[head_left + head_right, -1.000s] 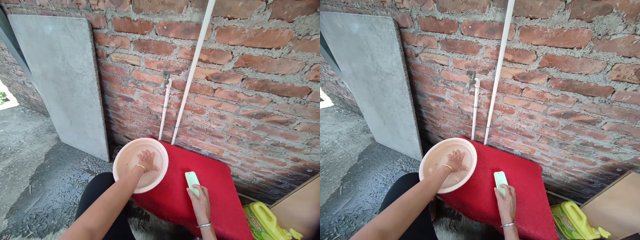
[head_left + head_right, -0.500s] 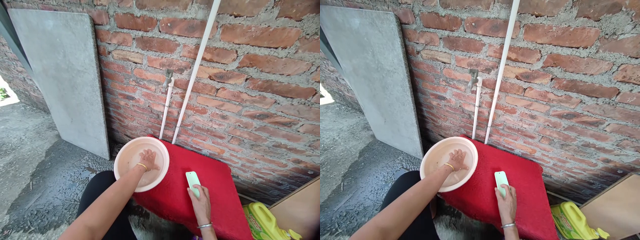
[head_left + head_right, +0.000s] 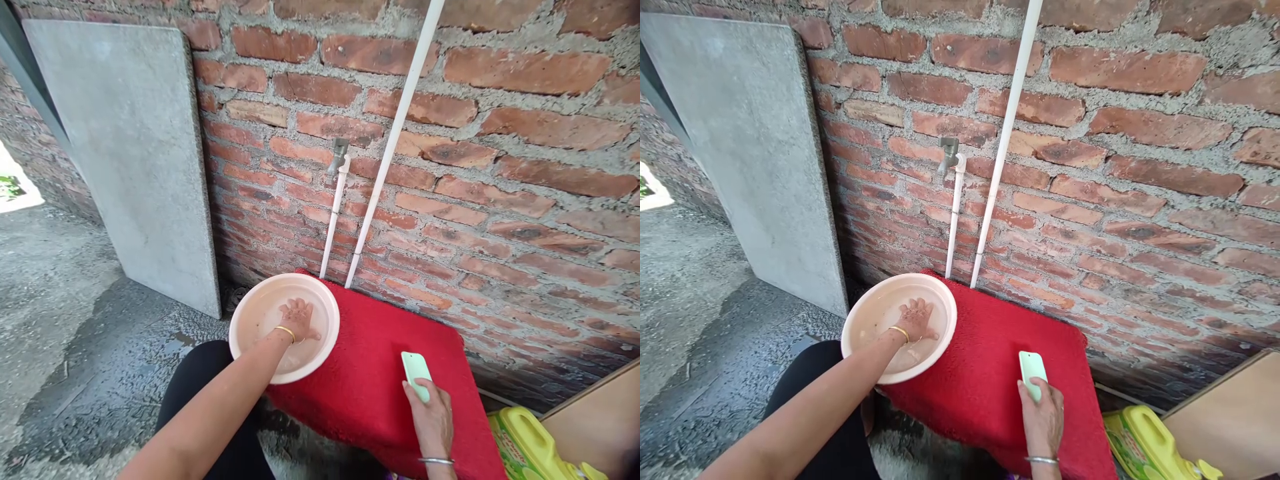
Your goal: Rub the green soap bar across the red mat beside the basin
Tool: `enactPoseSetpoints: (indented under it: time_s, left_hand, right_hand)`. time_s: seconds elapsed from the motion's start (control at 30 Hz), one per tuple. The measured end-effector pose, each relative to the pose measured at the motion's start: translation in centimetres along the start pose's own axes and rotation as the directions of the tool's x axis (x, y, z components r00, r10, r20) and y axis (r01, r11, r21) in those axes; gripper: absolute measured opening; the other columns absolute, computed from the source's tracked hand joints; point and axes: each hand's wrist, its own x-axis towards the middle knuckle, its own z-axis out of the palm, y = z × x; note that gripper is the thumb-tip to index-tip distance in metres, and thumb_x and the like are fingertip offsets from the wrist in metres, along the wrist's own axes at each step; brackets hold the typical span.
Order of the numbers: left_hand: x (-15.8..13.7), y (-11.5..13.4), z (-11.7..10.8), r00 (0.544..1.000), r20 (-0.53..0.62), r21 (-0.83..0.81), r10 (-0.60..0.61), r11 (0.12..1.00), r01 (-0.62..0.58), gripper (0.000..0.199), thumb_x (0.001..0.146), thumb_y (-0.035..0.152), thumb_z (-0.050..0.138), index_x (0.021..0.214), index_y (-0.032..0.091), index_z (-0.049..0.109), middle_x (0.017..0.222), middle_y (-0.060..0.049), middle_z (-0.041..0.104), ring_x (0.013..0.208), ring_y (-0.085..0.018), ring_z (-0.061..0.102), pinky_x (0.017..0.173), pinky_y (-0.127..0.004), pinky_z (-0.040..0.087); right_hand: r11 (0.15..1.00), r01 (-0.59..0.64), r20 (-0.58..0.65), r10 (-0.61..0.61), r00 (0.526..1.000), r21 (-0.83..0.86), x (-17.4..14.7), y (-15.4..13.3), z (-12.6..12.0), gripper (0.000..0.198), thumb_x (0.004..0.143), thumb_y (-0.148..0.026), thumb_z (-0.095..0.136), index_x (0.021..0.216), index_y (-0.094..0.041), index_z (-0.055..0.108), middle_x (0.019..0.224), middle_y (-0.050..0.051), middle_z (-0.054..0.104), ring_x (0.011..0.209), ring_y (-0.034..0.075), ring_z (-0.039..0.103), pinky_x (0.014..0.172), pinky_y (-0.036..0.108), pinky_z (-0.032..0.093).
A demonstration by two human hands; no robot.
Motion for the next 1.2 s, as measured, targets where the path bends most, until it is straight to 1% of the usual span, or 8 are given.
enactPoseSetpoints:
  time_s: [0.13,0.33,0.5,0.63,0.73,0.9,1.07,1.2]
  left_hand:
    - [0.0,-0.1,0.1,1.0,-0.02,0.002,0.01,1.0,-0.01,0.093,0.07,0.066,0.069,0.144,0.017,0.045,0.151,-0.028,0.038,0.139,-0.051,0.032,0.101,-0.066,0.031]
    - [0.2,-0.2,0.4,1.0,-0.016,0.01,0.003,1.0,-0.003,0.091,0.071,0.068,0.066,0.144,0.018,0.043,0.152,-0.027,0.037,0.139,-0.05,0.031,0.102,-0.065,0.03]
    - [0.1,-0.1,0.2,1.0,-0.023,0.024,0.002,1.0,-0.001,0.09,0.072,0.067,0.067,0.145,0.019,0.043,0.152,-0.026,0.037,0.138,-0.049,0.033,0.101,-0.064,0.031]
    - [0.3,-0.1,0.2,1.0,-0.017,0.008,0.003,1.0,-0.003,0.093,0.069,0.069,0.069,0.142,0.016,0.046,0.15,-0.027,0.039,0.138,-0.051,0.033,0.101,-0.065,0.032]
    - [0.4,-0.1,0.3,1.0,-0.017,0.005,0.005,1.0,-0.005,0.093,0.069,0.069,0.069,0.142,0.016,0.046,0.151,-0.028,0.038,0.138,-0.051,0.032,0.1,-0.065,0.032]
    - [0.2,-0.1,0.3,1.0,-0.006,0.003,-0.005,1.0,0.005,0.093,0.068,0.068,0.07,0.143,0.019,0.045,0.151,-0.025,0.038,0.139,-0.049,0.032,0.102,-0.065,0.03]
    - [0.0,-0.2,0.3,1.0,-0.013,0.003,-0.006,1.0,0.006,0.091,0.071,0.067,0.068,0.145,0.022,0.043,0.152,-0.023,0.037,0.14,-0.048,0.03,0.103,-0.064,0.03]
    - [0.1,-0.1,0.3,1.0,-0.016,0.016,-0.005,1.0,0.005,0.09,0.073,0.067,0.066,0.146,0.019,0.042,0.152,-0.024,0.038,0.14,-0.049,0.031,0.103,-0.064,0.031]
  right_hand:
    - [0.991,0.057,0.112,-0.07,0.991,0.12,-1.5,-3.3,1.8,0.057,0.07,-0.078,0.056,0.087,-0.026,0.072,0.094,0.007,0.059,0.092,0.028,0.059,0.087,0.042,0.048]
    - [0.944,0.278,0.297,-0.321,0.899,0.179,-4.3,-8.6,5.9,0.025,0.076,-0.049,0.061,0.087,-0.029,0.071,0.099,0.004,0.061,0.095,0.024,0.06,0.088,0.037,0.048]
    - [0.963,0.256,0.222,-0.269,0.937,0.088,-2.2,-6.0,5.0,0.039,0.078,-0.062,0.055,0.088,-0.028,0.071,0.096,0.005,0.061,0.091,0.025,0.061,0.087,0.04,0.048]
    - [0.995,0.097,0.066,-0.096,0.993,-0.022,0.8,-1.5,1.5,0.065,0.071,-0.083,0.047,0.089,-0.025,0.072,0.089,0.009,0.059,0.091,0.031,0.059,0.085,0.047,0.048]
    - [0.999,-0.014,0.0,0.014,1.0,-0.05,1.9,-0.1,-0.4,0.072,0.068,-0.087,0.046,0.09,-0.024,0.072,0.082,0.009,0.057,0.092,0.035,0.057,0.083,0.05,0.048]
    - [0.992,0.078,0.08,-0.087,0.993,0.101,0.0,-3.9,1.4,0.054,0.072,-0.073,0.056,0.086,-0.024,0.071,0.091,0.008,0.059,0.092,0.03,0.06,0.087,0.045,0.049]
    - [0.934,0.302,0.263,-0.345,0.901,0.19,-3.2,-9.5,5.7,0.021,0.076,-0.045,0.063,0.086,-0.028,0.07,0.096,0.004,0.06,0.092,0.023,0.061,0.086,0.036,0.049]
    - [0.937,0.322,0.278,-0.347,0.896,0.133,-3.0,-9.2,6.7,0.022,0.076,-0.044,0.062,0.088,-0.028,0.071,0.097,0.004,0.06,0.092,0.024,0.061,0.086,0.037,0.048]
